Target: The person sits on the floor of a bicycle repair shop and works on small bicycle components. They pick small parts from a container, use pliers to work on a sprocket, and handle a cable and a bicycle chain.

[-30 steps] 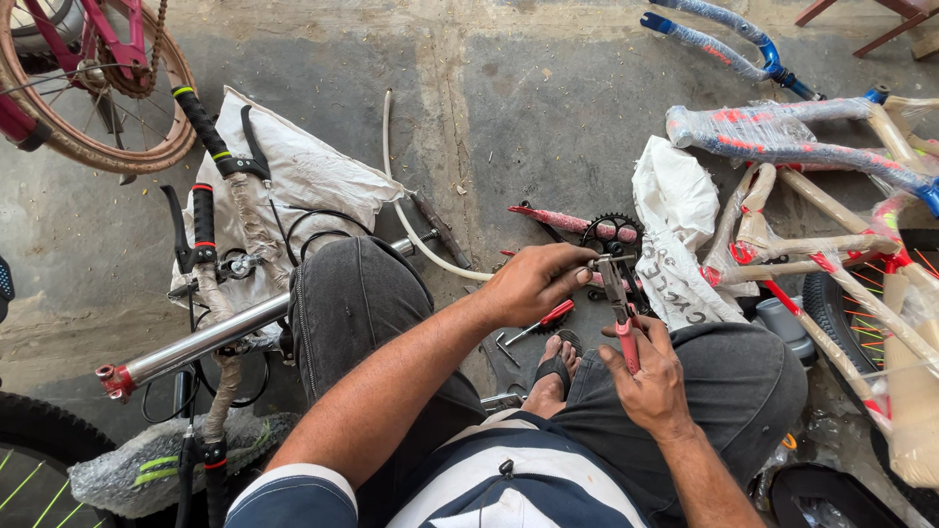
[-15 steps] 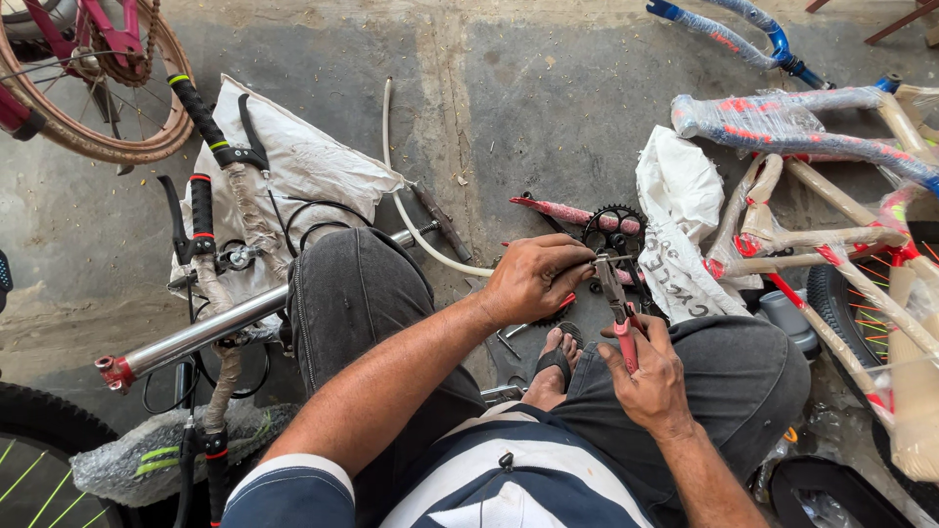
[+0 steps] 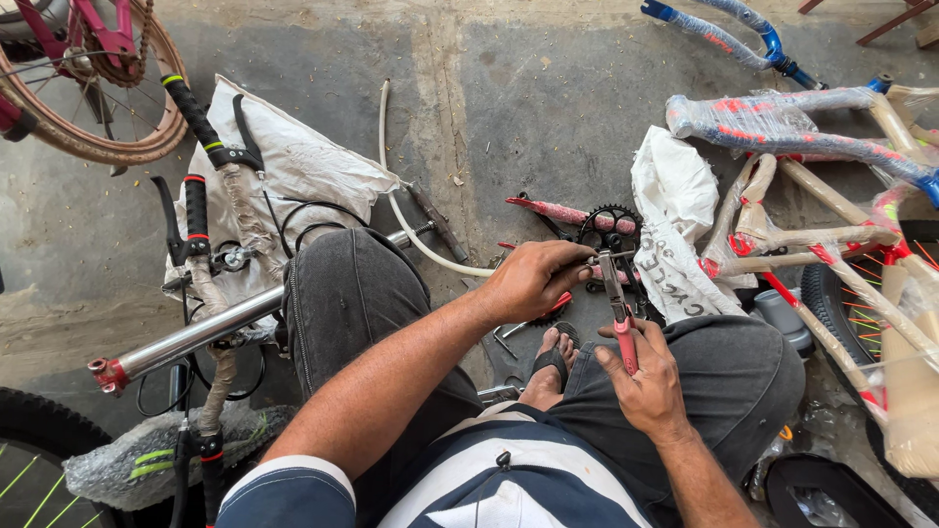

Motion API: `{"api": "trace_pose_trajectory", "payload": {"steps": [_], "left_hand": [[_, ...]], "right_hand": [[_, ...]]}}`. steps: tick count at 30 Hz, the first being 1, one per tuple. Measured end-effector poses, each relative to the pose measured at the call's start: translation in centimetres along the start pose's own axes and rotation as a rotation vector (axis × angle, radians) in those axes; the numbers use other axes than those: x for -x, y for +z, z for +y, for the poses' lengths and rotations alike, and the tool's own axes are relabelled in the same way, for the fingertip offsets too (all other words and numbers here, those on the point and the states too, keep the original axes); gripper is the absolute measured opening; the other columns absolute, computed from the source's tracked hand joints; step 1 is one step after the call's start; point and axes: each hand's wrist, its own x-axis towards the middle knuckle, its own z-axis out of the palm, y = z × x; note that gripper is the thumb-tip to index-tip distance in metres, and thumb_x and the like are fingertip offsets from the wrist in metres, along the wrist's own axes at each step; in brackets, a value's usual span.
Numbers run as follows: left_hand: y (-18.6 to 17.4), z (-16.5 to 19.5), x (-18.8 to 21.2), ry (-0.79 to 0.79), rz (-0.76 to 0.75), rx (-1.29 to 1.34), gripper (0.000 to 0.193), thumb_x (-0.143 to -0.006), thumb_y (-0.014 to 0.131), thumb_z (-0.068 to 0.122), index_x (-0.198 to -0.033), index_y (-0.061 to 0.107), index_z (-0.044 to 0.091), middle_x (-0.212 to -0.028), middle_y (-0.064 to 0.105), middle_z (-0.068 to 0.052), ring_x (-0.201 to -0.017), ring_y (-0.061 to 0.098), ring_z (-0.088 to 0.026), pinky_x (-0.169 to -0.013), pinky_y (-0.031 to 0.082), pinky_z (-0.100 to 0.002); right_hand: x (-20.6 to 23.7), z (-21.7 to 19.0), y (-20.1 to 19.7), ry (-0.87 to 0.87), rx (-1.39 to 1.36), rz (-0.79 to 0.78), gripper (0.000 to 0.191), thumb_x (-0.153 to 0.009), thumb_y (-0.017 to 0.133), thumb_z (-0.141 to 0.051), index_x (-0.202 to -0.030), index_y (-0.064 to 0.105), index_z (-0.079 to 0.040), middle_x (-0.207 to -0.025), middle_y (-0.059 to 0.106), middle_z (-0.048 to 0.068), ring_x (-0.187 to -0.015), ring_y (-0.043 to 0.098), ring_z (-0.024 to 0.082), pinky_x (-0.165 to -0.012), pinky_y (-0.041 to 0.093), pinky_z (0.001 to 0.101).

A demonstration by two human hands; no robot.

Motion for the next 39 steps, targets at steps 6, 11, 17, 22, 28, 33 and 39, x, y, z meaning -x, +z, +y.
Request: {"api": "trace_pose_trajectory", "payload": {"steps": [6, 11, 17, 22, 28, 33, 39], "left_hand": [[0.3, -1.1, -0.2, 0.020, -0.012, 0.029, 0.028, -0.097, 0.069, 0.020, -0.118, 0.068, 0.001, -0.099, 0.073, -0.019, -0.094, 0.072, -0.038, -0.079, 0.056, -0.045], [0.4, -1.3, 0.1, 0.006, -0.038, 0.059, 0.028, -0.097, 0.069, 0.021, -0.117, 0.069, 0.001, -0.098, 0.074, -0.019, -0.093, 0.072, -0.038, -0.078, 0.056, -0.045], [0.6, -1.5, 0.0, -0.018, -0.024, 0.037, 0.031, -0.096, 0.071, 0.022, -0.119, 0.068, 0.001, -0.097, 0.074, -0.019, -0.091, 0.073, -0.037, -0.075, 0.057, -0.044], [0.6, -1.7, 0.0, 0.001, -0.011, 0.030, 0.032, -0.096, 0.071, 0.022, -0.120, 0.067, 0.001, -0.097, 0.073, -0.019, -0.091, 0.073, -0.037, -0.076, 0.057, -0.044], [0.8, -1.7, 0.1, 0.002, -0.017, 0.026, 0.032, -0.096, 0.070, 0.022, -0.120, 0.067, 0.001, -0.097, 0.073, -0.019, -0.092, 0.072, -0.038, -0.076, 0.056, -0.044], [0.4, -1.1, 0.0, -0.018, -0.026, 0.022, 0.031, -0.098, 0.069, 0.023, -0.121, 0.067, 0.002, -0.099, 0.074, -0.019, -0.093, 0.072, -0.037, -0.078, 0.055, -0.045], [0.3, 0.3, 0.4, -0.022, 0.040, 0.073, 0.031, -0.101, 0.065, 0.024, -0.125, 0.059, 0.006, -0.106, 0.069, -0.015, -0.099, 0.071, -0.034, -0.080, 0.056, -0.042]], "right_hand": [[-0.1, 0.3, -0.4, -0.058, 0.018, 0.050, 0.033, -0.093, 0.070, -0.030, -0.114, 0.072, -0.005, -0.119, 0.065, 0.017, -0.105, 0.068, 0.033, -0.088, 0.055, 0.0422], [-0.4, 0.6, -1.7, -0.122, 0.194, 0.036, 0.033, -0.092, 0.070, -0.029, -0.116, 0.073, -0.007, -0.119, 0.064, 0.019, -0.106, 0.067, 0.035, -0.089, 0.054, 0.0434], [-0.8, 0.8, -2.2, -0.052, 0.043, -0.072, 0.034, -0.092, 0.070, -0.031, -0.116, 0.073, -0.007, -0.116, 0.065, 0.016, -0.102, 0.069, 0.033, -0.087, 0.055, 0.0419], [-0.7, 0.8, -1.8, -0.081, 0.073, -0.040, 0.037, -0.093, 0.069, -0.033, -0.116, 0.073, -0.004, -0.117, 0.065, 0.017, -0.105, 0.068, 0.032, -0.089, 0.054, 0.0408], [-0.6, 0.7, -2.0, -0.052, 0.032, -0.047, 0.037, -0.092, 0.069, -0.033, -0.116, 0.073, -0.005, -0.118, 0.066, 0.017, -0.106, 0.068, 0.034, -0.091, 0.054, 0.0415], [-0.6, 0.5, -2.0, -0.083, 0.109, -0.008, 0.037, -0.092, 0.069, -0.032, -0.117, 0.073, -0.005, -0.119, 0.065, 0.018, -0.108, 0.066, 0.035, -0.092, 0.052, 0.0425], [-0.5, 0.0, -1.5, -0.079, 0.044, -0.010, 0.037, -0.093, 0.069, -0.032, -0.116, 0.072, -0.004, -0.119, 0.065, 0.019, -0.111, 0.065, 0.035, -0.094, 0.052, 0.0424]]}}
